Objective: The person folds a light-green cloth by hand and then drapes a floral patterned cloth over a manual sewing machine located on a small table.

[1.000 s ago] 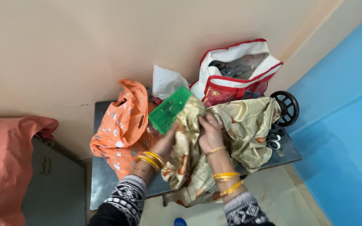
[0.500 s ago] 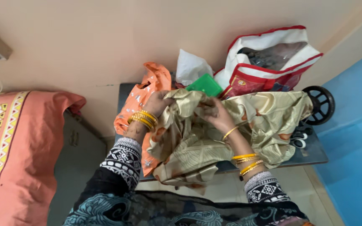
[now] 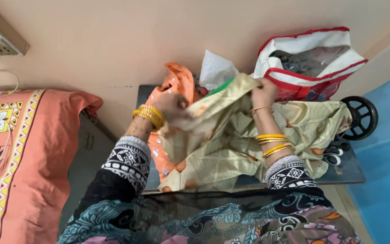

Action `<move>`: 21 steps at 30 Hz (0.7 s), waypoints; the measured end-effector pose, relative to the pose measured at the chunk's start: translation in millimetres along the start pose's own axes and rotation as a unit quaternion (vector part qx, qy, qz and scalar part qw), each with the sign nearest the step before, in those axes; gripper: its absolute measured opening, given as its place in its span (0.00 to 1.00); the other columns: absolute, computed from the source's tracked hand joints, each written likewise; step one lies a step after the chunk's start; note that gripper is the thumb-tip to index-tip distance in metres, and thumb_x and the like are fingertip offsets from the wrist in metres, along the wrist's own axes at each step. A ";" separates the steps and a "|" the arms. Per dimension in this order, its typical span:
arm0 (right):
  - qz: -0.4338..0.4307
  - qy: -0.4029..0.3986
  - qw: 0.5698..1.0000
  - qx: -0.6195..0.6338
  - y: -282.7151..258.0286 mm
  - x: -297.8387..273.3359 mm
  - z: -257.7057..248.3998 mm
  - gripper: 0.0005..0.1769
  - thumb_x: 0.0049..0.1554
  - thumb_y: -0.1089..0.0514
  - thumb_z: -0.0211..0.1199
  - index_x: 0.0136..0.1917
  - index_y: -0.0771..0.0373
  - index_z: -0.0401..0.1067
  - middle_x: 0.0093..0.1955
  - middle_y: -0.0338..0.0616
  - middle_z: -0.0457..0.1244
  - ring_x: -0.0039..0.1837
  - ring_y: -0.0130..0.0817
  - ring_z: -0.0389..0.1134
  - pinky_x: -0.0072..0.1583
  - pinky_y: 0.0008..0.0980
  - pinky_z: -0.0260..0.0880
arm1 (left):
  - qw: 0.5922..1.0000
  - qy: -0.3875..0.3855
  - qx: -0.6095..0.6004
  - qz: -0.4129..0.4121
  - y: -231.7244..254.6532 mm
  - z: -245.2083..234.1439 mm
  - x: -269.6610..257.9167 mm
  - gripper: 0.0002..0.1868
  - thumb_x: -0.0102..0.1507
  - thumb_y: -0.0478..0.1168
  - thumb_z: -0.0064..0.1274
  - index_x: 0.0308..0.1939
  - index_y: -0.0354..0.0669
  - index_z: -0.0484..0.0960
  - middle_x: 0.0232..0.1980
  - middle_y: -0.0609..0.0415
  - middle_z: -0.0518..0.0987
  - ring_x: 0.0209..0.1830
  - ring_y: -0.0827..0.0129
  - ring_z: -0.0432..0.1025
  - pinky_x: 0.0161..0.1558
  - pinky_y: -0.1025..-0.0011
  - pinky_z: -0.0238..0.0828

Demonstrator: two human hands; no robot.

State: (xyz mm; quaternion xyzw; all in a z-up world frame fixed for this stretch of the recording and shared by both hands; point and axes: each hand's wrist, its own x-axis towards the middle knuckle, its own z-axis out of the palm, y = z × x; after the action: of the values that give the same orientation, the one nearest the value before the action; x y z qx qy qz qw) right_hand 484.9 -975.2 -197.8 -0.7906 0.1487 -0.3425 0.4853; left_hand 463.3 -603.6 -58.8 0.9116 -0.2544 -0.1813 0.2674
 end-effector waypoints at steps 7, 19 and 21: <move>0.086 0.049 0.988 0.117 37.4 5.7 -26.8 0.18 0.49 0.69 0.56 0.52 0.69 0.79 0.49 0.44 0.71 0.50 0.30 0.70 0.54 0.29 0.70 | 0.973 -0.212 -0.090 -0.002 -63.5 74.6 4.5 0.23 0.55 0.42 0.60 0.54 0.40 0.79 0.38 0.52 0.84 0.35 0.67 0.78 0.39 0.66 0.76; 0.163 0.162 0.880 0.415 -18.5 -4.3 -22.4 0.09 0.53 0.69 0.57 0.45 0.71 0.76 0.45 0.45 0.69 0.46 0.35 0.69 0.50 0.36 0.74 | 0.910 0.228 -0.184 0.293 -3.9 -68.5 14.4 0.15 0.65 0.34 0.56 0.57 0.38 0.82 0.53 0.47 0.81 0.50 0.66 0.74 0.53 0.70 0.71; 0.108 0.122 0.956 0.243 -6.4 11.2 3.6 0.09 0.53 0.68 0.58 0.46 0.71 0.77 0.46 0.46 0.69 0.46 0.36 0.67 0.51 0.36 0.71 | 0.826 0.195 -0.513 0.133 -14.1 -118.0 32.2 0.08 0.68 0.36 0.58 0.48 0.35 0.82 0.43 0.55 0.85 0.44 0.71 0.80 0.51 0.72 0.78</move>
State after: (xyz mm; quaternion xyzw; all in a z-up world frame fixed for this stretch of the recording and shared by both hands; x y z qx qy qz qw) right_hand 494.9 -976.1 -188.8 -0.5801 0.2039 -0.4079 0.6749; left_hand 549.4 -564.7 20.2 0.6170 -0.1865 -0.0671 0.7616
